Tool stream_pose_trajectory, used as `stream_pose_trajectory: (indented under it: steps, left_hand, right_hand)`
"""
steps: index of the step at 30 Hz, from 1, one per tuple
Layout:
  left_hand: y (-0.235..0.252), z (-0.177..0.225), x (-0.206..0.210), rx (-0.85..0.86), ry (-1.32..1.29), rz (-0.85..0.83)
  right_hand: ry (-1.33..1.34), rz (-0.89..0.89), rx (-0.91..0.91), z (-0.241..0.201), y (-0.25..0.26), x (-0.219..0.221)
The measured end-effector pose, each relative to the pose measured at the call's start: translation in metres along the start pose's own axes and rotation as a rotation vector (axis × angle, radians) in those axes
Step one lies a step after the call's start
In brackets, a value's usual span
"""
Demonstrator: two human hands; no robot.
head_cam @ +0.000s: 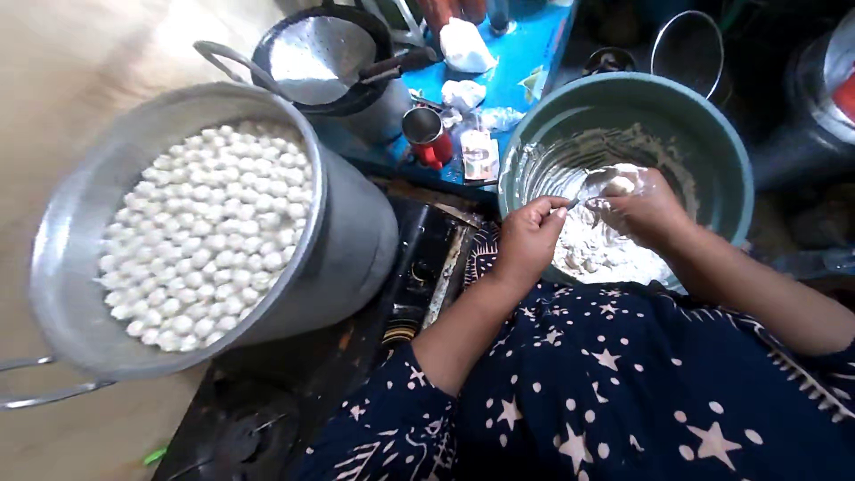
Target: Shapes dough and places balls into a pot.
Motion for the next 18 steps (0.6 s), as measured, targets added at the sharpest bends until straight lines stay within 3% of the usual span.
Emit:
stream_pose_trajectory:
  steps: [9, 12, 15, 18]
  left_hand:
    - [-0.004, 0.018, 0.018, -0.239, -0.420, -0.170]
    - [-0.004, 0.021, 0.015, -0.316, -0.600, -0.236]
    - [-0.003, 0.018, -0.024, -0.271, -0.632, -0.144]
    - [-0.005, 0.008, -0.105, -0.121, -0.425, 0.145]
  right_hand:
    - [-0.177, 0.018, -0.062, 0.001, -0.003, 0.002]
    - [-0.150, 0.058, -0.003, 0.000, -0.004, -0.003]
    - [0.021, 0.131, 0.093, 0.001, -0.001, -0.015]
    - [0.210, 0.085, 0.093, 0.012, 0.011, -0.033]
Point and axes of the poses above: each hand's wrist, its own y-axis towards the middle knuckle, its own x-axis out of the palm, z = x × y, the point moved 3 cm from there along y, towards the middle knuckle, and after that the axes turned 14 degrees about y, right-handed, at the moved point
